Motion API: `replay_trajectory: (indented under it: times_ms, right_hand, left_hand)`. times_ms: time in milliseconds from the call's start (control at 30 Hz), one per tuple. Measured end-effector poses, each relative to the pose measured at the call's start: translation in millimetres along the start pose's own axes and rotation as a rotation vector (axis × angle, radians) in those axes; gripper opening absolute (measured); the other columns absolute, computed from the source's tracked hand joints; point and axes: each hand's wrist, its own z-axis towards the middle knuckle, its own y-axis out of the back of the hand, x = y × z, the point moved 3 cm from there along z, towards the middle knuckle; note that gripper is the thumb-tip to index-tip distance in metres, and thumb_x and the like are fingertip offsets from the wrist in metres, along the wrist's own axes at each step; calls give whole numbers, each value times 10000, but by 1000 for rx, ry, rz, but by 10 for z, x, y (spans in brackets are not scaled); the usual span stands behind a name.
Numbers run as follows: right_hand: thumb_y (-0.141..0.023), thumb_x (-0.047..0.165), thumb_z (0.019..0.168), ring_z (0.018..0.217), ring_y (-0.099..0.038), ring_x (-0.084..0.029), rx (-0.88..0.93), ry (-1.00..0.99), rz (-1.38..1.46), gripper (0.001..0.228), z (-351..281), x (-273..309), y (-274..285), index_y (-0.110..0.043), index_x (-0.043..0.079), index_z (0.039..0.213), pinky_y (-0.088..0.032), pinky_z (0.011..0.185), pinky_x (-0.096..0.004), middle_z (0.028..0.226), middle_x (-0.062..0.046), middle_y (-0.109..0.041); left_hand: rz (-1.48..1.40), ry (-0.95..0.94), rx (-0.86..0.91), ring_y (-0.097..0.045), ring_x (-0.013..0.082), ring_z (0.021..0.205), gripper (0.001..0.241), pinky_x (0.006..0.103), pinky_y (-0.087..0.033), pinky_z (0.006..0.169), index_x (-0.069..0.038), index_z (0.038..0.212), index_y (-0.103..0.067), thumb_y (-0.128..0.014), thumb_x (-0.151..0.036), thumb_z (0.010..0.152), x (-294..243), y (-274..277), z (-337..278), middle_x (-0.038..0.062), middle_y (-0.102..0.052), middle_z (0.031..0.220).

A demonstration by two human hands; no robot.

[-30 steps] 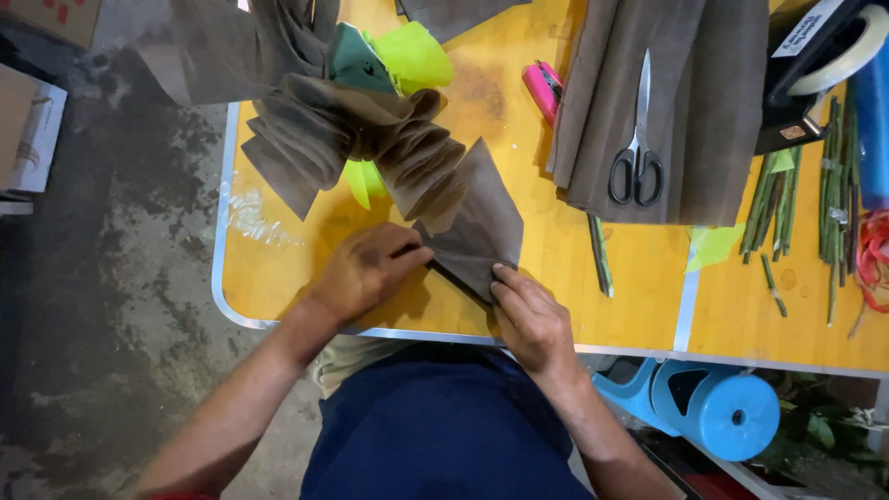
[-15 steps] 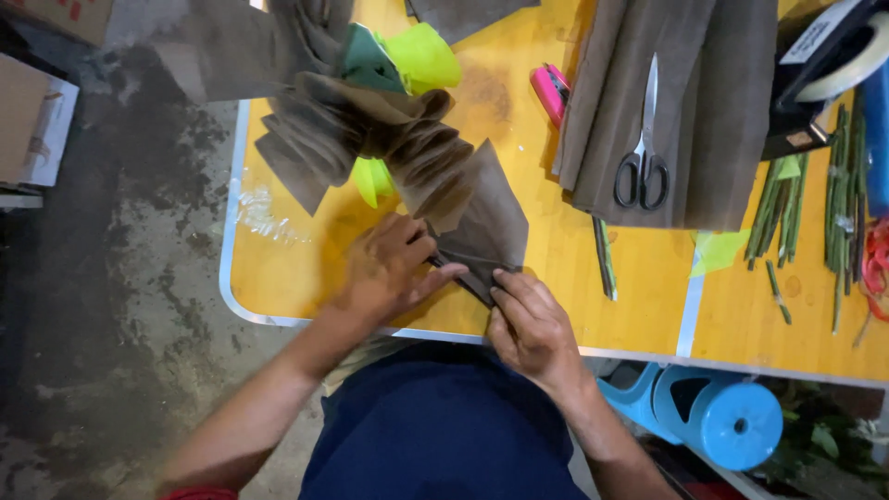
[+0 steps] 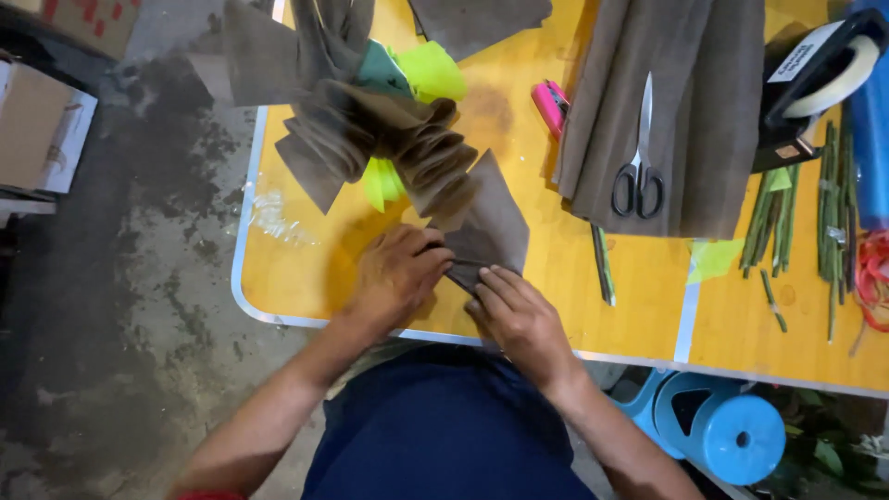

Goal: Folding and taping brown wrapping paper to create a decorative element for a floral arrangement.

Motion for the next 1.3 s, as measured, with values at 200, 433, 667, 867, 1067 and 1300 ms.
replay_trajectory:
  times_ms: [200,433,667,867,1067,1300]
  right_hand:
    - [-608,66,978,976,-729,-345,66,184,-231,133,-26,2,-160,-712,4,1033,-595,910,-388,992,-187,-725]
    - [-608,147,932,877,-671,-316,155,115,-225,122,-119,-276,-252,-644,39,977,-571,782,-388,909,-124,-629]
    - [-604,127,975,757,-712,-386,368,-314,430,114,464,-392,661,-667,45,1023,-547,699,-475,785,-207,-712]
    - [-875,204,766,762,-724,-281,592,-427,547,455,931,-463,1262,-748,34,1169,-560,752,-423,858,-175,-788]
    - [-883,261,764,673,-558,-183,725,-475,514,277,901,-915,892,-764,72,928,-465,639,-369,664,-22,-606]
    - [-902,265,774,687,-596,-190,776,-494,469,283,755,-1312,265,-789,108,981,-460,648,-345,690,-23,-623]
  left_hand:
    - [-22,-315,44,-678,257,932,130,338,-512,745,-163,911,-721,-635,-207,998,43,258,101,29,-736,1001]
    - [70,-407,89,-657,263,938,157,372,-487,774,-152,951,-711,-655,-290,1003,63,196,61,31,-692,951]
    - [-304,-84,349,-717,332,781,125,425,-537,703,-113,935,-710,-625,-187,989,-291,545,502,87,-688,735]
    - [-947,632,822,-726,207,590,161,297,-598,541,23,954,-765,-685,-103,892,-457,617,860,123,-732,710]
    - [-1262,875,744,-753,219,600,317,241,-638,517,162,1100,-689,-735,-70,889,-176,115,664,153,-681,767]
    - [-420,447,773,-761,252,1024,188,377,-604,897,-205,1101,-787,-705,-265,943,35,65,660,39,-815,960]
